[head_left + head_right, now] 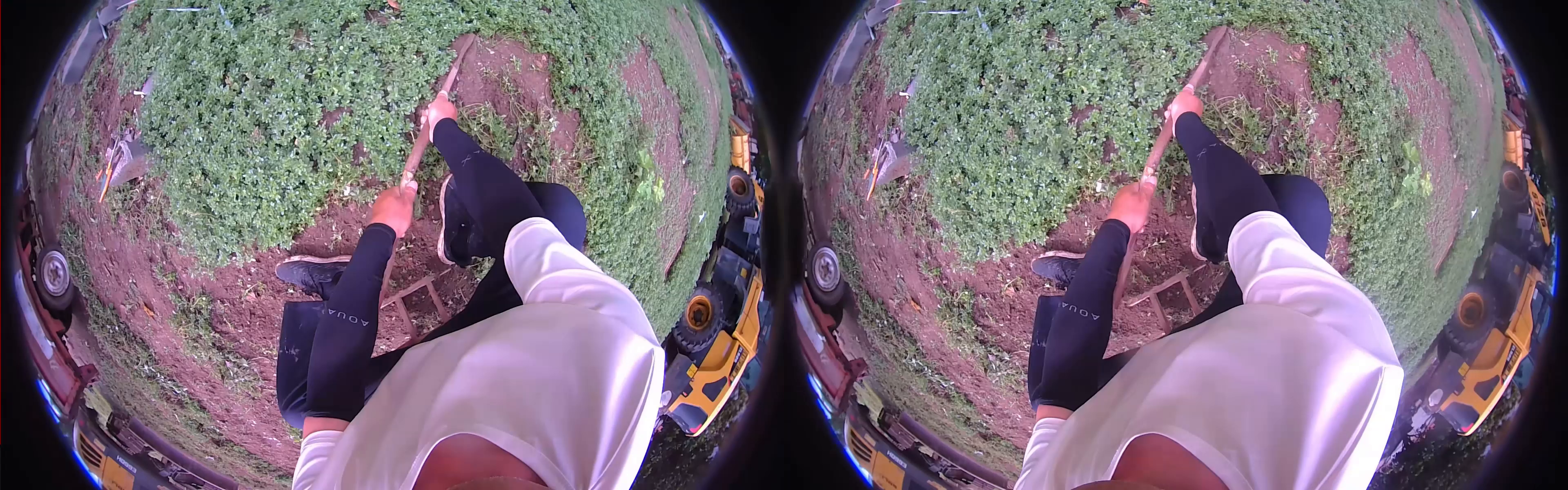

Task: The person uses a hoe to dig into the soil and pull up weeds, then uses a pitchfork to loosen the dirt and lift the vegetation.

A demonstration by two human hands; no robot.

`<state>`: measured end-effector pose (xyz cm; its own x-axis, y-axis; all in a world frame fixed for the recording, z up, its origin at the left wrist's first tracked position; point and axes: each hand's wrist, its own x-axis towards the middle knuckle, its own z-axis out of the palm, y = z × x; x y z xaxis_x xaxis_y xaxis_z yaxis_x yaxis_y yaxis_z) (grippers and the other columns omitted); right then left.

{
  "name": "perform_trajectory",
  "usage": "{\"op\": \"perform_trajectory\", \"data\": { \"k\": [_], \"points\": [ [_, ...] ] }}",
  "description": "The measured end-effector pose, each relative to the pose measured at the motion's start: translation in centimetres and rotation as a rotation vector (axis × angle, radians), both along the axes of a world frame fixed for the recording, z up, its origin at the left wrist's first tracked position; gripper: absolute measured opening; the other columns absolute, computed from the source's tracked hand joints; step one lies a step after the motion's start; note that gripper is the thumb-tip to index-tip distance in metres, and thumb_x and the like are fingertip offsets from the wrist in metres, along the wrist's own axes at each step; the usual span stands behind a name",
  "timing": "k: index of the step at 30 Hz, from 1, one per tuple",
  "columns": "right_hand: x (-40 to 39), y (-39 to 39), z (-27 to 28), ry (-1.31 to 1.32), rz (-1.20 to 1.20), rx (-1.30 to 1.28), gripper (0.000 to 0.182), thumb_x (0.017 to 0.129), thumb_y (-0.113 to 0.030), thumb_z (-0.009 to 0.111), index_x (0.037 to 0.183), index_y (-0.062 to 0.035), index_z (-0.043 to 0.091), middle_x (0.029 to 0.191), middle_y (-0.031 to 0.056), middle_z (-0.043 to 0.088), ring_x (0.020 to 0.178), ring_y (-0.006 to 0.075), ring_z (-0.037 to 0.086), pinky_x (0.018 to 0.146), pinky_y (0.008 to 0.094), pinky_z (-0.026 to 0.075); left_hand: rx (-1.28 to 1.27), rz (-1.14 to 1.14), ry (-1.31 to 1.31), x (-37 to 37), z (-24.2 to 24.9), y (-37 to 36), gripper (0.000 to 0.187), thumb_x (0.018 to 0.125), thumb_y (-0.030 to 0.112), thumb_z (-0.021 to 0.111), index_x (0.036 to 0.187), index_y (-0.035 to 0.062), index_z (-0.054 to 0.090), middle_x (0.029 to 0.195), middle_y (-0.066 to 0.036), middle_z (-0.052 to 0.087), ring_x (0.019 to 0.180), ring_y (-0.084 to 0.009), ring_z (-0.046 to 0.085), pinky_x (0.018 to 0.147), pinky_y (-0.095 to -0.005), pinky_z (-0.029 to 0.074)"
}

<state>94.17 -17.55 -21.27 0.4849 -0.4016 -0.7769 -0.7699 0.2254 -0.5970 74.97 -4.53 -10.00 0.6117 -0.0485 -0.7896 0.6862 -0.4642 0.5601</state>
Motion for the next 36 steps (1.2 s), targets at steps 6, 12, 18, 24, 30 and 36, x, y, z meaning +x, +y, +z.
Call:
{"op": "perform_trajectory", "data": {
  "k": [6, 12, 18, 24, 30, 36],
  "points": [
    [-7.0, 7.3, 0.0, 0.078, 0.163, -0.205, 0.067, 0.102, -0.052, 0.037, 0.095, 0.0106, 0.062, 0.077, 0.0226, 0.066, 0.059, 0.0355, 0.068, 0.054, 0.0433, 0.058, 0.065, 0.024, 0.063, -7.4, 0.1, 6.3, 0.056, 0.1, 0.048, 0.044, 0.102, -0.0043, 0.064, 0.095, -0.032, 0.065, 0.098, -0.0489, 0.061, 0.085, -0.0515, 0.047],
    [-11.2, 7.4, 1.2, 0.117, 0.305, -0.298, 0.072, 0.101, -0.054, 0.035, 0.084, 0.0088, 0.067, 0.071, 0.0218, 0.067, 0.06, 0.0363, 0.069, 0.055, 0.044, 0.058, 0.064, 0.07, 0.036, -12.8, 1.9, 5.5, 0.054, 0.1, 0.046, 0.048, 0.097, -0.0053, 0.063, 0.092, -0.033, 0.064, 0.097, -0.0495, 0.061, 0.084, -0.0518, 0.046],
    [-27.7, 7.9, -2.4, 0.248, 0.471, -0.372, 0.073, 0.101, -0.055, 0.035, 0.083, 0.0075, 0.068, 0.068, 0.0214, 0.067, 0.061, 0.0368, 0.07, 0.06, 0.0441, 0.058, -0.079, 0.334, 0.322, -26.7, 6.1, 4.3, 0.047, 0.1, 0.042, 0.05, 0.096, -0.0038, 0.063, 0.083, -0.029, 0.065, 0.089, -0.046, 0.065, 0.076, -0.0501, 0.048],
    [-34.4, 6.4, 0.6, 0.321, 0.634, -0.445, 0.073, 0.1, -0.056, 0.038, 0.087, 0.0109, 0.066, 0.074, 0.0239, 0.068, 0.061, 0.0374, 0.07, 0.054, 0.0454, 0.058, 0.074, 0.194, 0.177, -33.3, 9.7, 2.4, 0.048, 0.099, 0.043, 0.053, 0.098, -0.0034, 0.063, 0.087, -0.031, 0.065, 0.092, -0.0503, 0.062, 0.076, -0.0517, 0.048],
    [-40.3, 6.5, 5.2, 0.415, 0.818, -0.402, 0.07, 0.101, -0.054, 0.034, 0.091, 0.0055, 0.07, 0.085, 0.0262, 0.069, 0.087, 0.0407, 0.069, 0.08, 0.0486, 0.054, -0.002, 0.317, 0.451, -35.1, 18.6, 3.0, 0.05, 0.097, 0.043, 0.054, 0.088, -0.0057, 0.062, 0.078, -0.025, 0.066, 0.077, -0.0339, 0.07, 0.074, -0.0449, 0.052],
    [-42.9, 7.2, 6.8, 0.198, 0.918, -0.33, 0.07, 0.101, -0.053, 0.036, 0.08, 0.0057, 0.068, 0.073, 0.0215, 0.069, 0.071, 0.0343, 0.071, 0.07, 0.0452, 0.056, 0.188, 0.231, 0.26, -42.1, 16.4, 5.2, 0.04, 0.098, 0.035, 0.057, 0.082, -0.0021, 0.058, 0.064, -0.013, 0.06, 0.054, -0.0179, 0.059, 0.056, -0.0365, 0.047]
  ]
}}
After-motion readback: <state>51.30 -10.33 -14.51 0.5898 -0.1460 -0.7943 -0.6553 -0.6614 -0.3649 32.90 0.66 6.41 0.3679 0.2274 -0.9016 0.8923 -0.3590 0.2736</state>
